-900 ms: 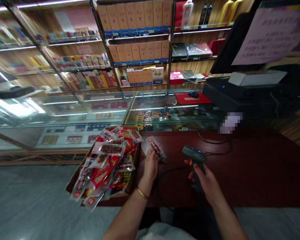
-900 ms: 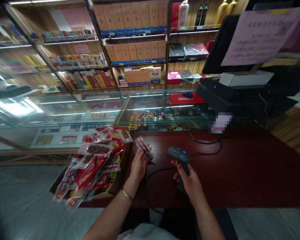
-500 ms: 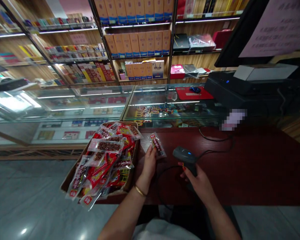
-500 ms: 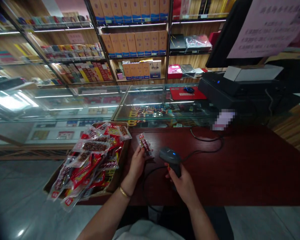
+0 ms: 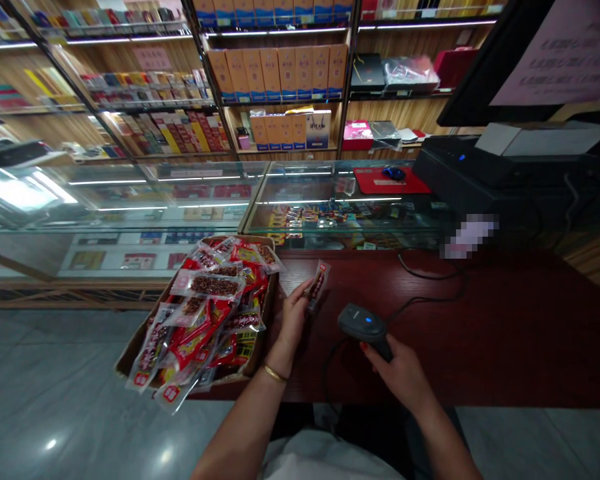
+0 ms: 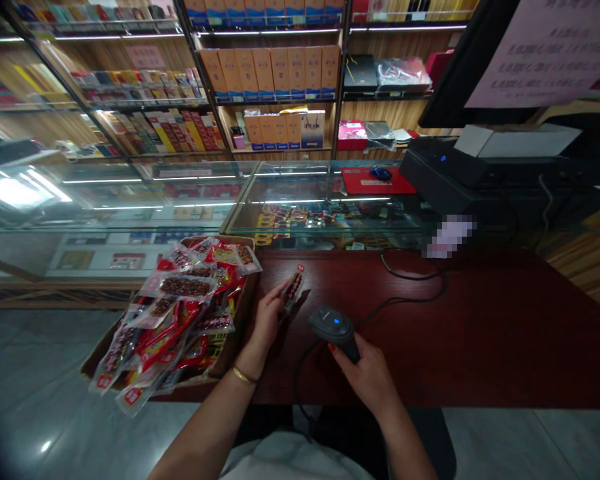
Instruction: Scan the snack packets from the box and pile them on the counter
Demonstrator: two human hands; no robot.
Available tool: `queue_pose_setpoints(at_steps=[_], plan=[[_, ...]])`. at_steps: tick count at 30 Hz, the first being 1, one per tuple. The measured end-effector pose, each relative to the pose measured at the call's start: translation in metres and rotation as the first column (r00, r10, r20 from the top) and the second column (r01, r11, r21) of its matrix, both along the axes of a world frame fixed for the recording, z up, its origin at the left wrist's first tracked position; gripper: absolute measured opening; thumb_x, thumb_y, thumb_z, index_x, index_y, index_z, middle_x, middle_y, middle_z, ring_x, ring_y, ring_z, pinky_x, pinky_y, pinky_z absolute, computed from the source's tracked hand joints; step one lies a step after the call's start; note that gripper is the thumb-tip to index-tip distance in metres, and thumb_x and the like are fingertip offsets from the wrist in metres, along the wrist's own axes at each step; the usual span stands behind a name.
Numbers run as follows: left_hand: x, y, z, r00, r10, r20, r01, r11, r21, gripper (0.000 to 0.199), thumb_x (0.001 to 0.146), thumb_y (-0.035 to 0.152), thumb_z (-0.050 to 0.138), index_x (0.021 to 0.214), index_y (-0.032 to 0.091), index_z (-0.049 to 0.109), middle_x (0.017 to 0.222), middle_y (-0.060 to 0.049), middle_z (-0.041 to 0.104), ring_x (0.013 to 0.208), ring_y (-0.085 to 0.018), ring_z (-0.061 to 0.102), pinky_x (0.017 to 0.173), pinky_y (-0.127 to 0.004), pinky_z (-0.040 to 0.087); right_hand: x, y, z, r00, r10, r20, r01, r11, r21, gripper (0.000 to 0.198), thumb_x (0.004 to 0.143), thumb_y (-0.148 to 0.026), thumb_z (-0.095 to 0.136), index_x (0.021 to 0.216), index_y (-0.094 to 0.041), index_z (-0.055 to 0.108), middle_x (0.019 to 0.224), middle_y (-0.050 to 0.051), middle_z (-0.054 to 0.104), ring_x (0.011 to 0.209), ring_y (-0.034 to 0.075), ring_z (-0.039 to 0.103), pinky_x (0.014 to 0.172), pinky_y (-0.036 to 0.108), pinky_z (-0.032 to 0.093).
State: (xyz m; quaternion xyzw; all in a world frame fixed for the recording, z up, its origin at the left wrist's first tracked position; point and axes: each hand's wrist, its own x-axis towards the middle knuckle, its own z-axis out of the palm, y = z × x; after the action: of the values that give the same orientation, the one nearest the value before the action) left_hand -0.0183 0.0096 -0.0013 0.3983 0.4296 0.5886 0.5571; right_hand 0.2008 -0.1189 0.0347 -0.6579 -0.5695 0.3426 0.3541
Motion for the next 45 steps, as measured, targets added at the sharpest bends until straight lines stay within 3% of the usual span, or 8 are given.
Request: queue_pose_setpoints(at_steps=[3, 7, 11, 19, 25, 32, 45], plan=[[-0.003, -0.001, 0.0, 1.0, -0.017, -0.014, 0.017, 0.999, 0.032, 0.044, 0.074, 0.023, 0.075, 0.117, 0.019, 0.078, 0.129, -0.012, 0.073, 0.123, -0.027, 0.066, 0.11, -0.041, 0.048, -0.001, 0.0, -0.003, 0.999, -0.002, -0.034, 0.002, 1.0, -0.008, 0.034, 0.088, -0.054, 0.066, 0.091, -0.022, 0.077, 0.06, 0.001, 0.072, 0.055, 0.022, 0.068, 0.061, 0.03, 0.052], [0.0, 0.001, -0.004, 1.0, -0.004, -0.006, 0.004, 0.997, -0.082, 0.041, 0.072, 0.033, 0.085, 0.109, 0.018, 0.076, 0.101, -0.008, 0.078, 0.09, -0.021, 0.072, 0.08, -0.031, 0.058, -0.002, 0.002, -0.006, 0.997, -0.019, -0.074, 0.018, 1.0, -0.019, 0.036, 0.087, -0.056, 0.065, 0.092, -0.021, 0.075, 0.062, 0.002, 0.072, 0.056, 0.022, 0.068, 0.059, 0.029, 0.051], [0.001, 0.003, -0.003, 0.999, -0.027, 0.016, 0.029, 0.991, -0.128, 0.048, 0.073, 0.047, 0.085, 0.11, 0.018, 0.076, 0.102, -0.008, 0.077, 0.08, -0.02, 0.072, 0.065, -0.028, 0.059, -0.011, 0.008, -0.011, 0.993, -0.038, -0.115, 0.039, 0.999, 0.002, 0.04, 0.087, -0.059, 0.065, 0.091, -0.02, 0.074, 0.057, 0.0, 0.067, 0.052, 0.021, 0.065, 0.056, 0.029, 0.049], [-0.003, 0.003, 0.0, 0.982, 0.018, 0.19, 0.011, 0.988, -0.152, 0.047, 0.078, 0.044, 0.079, 0.117, 0.018, 0.073, 0.108, -0.008, 0.076, 0.094, -0.022, 0.075, 0.087, -0.038, 0.063, -0.029, 0.004, -0.02, 0.98, -0.096, -0.176, 0.099, 0.995, 0.011, 0.045, 0.089, -0.064, 0.065, 0.095, -0.02, 0.073, 0.063, 0.003, 0.072, 0.058, 0.022, 0.068, 0.059, 0.03, 0.051], [-0.004, 0.003, 0.001, 0.976, 0.007, 0.219, 0.027, 0.988, -0.152, 0.041, 0.082, 0.044, 0.076, 0.115, 0.019, 0.07, 0.117, -0.01, 0.076, 0.094, -0.022, 0.077, 0.094, -0.04, 0.06, -0.033, -0.001, -0.017, 0.971, -0.142, -0.192, 0.144, 0.99, -0.002, 0.053, 0.088, -0.072, 0.062, 0.092, -0.02, 0.073, 0.059, 0.003, 0.07, 0.054, 0.022, 0.067, 0.056, 0.031, 0.051], [-0.006, 0.004, -0.004, 0.958, 0.016, 0.287, 0.027, 0.989, -0.147, 0.035, 0.084, 0.043, 0.072, 0.109, 0.019, 0.068, 0.12, -0.012, 0.076, 0.116, -0.028, 0.072, 0.109, -0.05, 0.051, -0.045, -0.009, -0.02, 0.964, -0.151, -0.221, 0.149, 0.988, -0.027, 0.056, 0.087, -0.074, 0.062, 0.09, -0.02, 0.073, 0.057, 0.003, 0.069, 0.053, 0.023, 0.067, 0.054, 0.03, 0.049], [-0.005, 0.004, 0.0, 0.959, 0.052, 0.279, -0.004, 0.985, -0.171, 0.027, 0.087, 0.035, 0.067, 0.109, 0.019, 0.063, 0.117, -0.008, 0.073, 0.102, -0.021, 0.074, 0.1, -0.043, 0.057, -0.042, -0.007, -0.02, 0.924, -0.197, -0.327, 0.187, 0.98, -0.062, 0.051, 0.084, -0.071, 0.068, 0.083, -0.021, 0.071, 0.06, 0.002, 0.068, 0.054, 0.02, 0.064, 0.056, 0.03, 0.048]])
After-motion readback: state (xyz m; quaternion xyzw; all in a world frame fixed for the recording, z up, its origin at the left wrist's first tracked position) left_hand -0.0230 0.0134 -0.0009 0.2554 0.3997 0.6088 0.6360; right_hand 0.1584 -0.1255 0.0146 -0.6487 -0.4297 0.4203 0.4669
